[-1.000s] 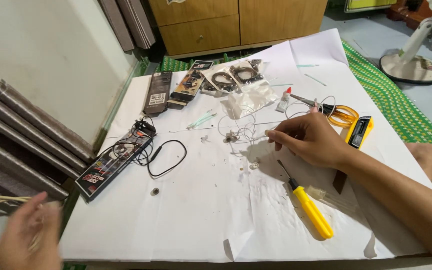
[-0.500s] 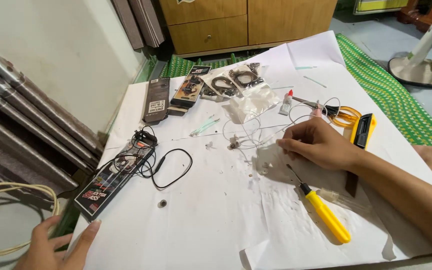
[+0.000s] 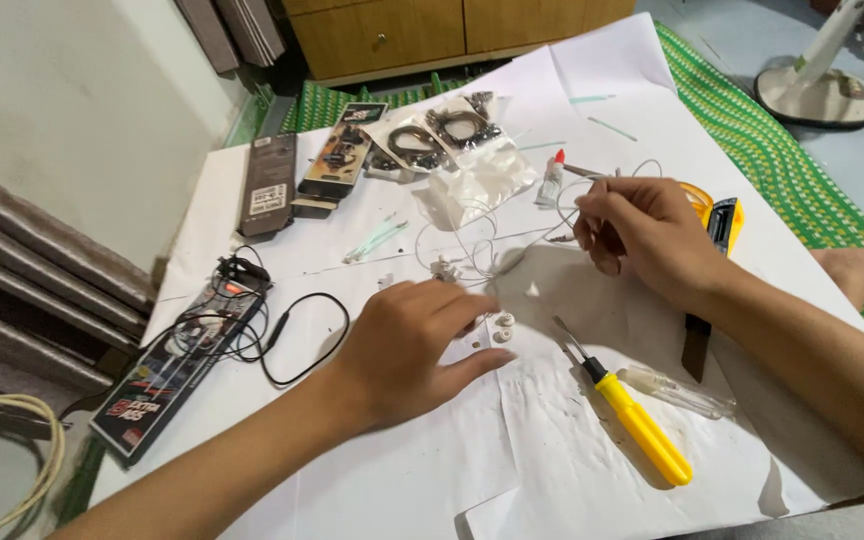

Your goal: The person sits at a low table and repairs earphones, holding an earphone driver and its wires while using a pink soldering iron to work on the connections. They reposition the earphone pieces and wires repeatedly, then set the parts down and pick up the packaged earphone box.

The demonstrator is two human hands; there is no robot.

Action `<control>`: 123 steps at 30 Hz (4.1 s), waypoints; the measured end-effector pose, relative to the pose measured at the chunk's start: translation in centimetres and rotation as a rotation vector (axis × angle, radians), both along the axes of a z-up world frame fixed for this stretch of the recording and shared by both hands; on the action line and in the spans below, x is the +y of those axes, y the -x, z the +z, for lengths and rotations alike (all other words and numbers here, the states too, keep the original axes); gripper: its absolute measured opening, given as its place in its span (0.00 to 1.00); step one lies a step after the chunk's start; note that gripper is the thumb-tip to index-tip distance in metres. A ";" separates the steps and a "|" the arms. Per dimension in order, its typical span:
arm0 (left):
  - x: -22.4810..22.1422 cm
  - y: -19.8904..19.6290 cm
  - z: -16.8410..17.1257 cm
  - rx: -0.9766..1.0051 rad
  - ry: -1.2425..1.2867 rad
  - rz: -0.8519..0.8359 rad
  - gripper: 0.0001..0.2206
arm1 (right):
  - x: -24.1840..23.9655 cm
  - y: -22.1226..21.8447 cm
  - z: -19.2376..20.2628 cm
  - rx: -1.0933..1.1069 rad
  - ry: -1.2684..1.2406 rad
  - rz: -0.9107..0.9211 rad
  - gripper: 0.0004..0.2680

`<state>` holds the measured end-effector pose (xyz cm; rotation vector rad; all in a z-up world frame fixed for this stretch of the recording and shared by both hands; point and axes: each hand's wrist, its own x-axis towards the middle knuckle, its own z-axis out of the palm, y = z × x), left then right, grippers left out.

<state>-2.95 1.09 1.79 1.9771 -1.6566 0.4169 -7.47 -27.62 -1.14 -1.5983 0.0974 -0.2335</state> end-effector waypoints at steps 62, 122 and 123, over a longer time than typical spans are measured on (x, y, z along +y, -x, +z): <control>-0.5 -1.2 -1.1 0.225 0.000 -0.026 0.09 | 2.1 2.0 2.3 0.135 0.700 0.304 0.05; -0.2 -1.7 -1.3 0.376 0.021 -0.087 0.05 | 3.3 2.1 2.1 -0.043 0.621 0.251 0.06; -0.2 -1.6 -1.2 0.376 0.021 -0.087 0.05 | 3.4 2.1 2.1 -0.043 0.621 0.251 0.06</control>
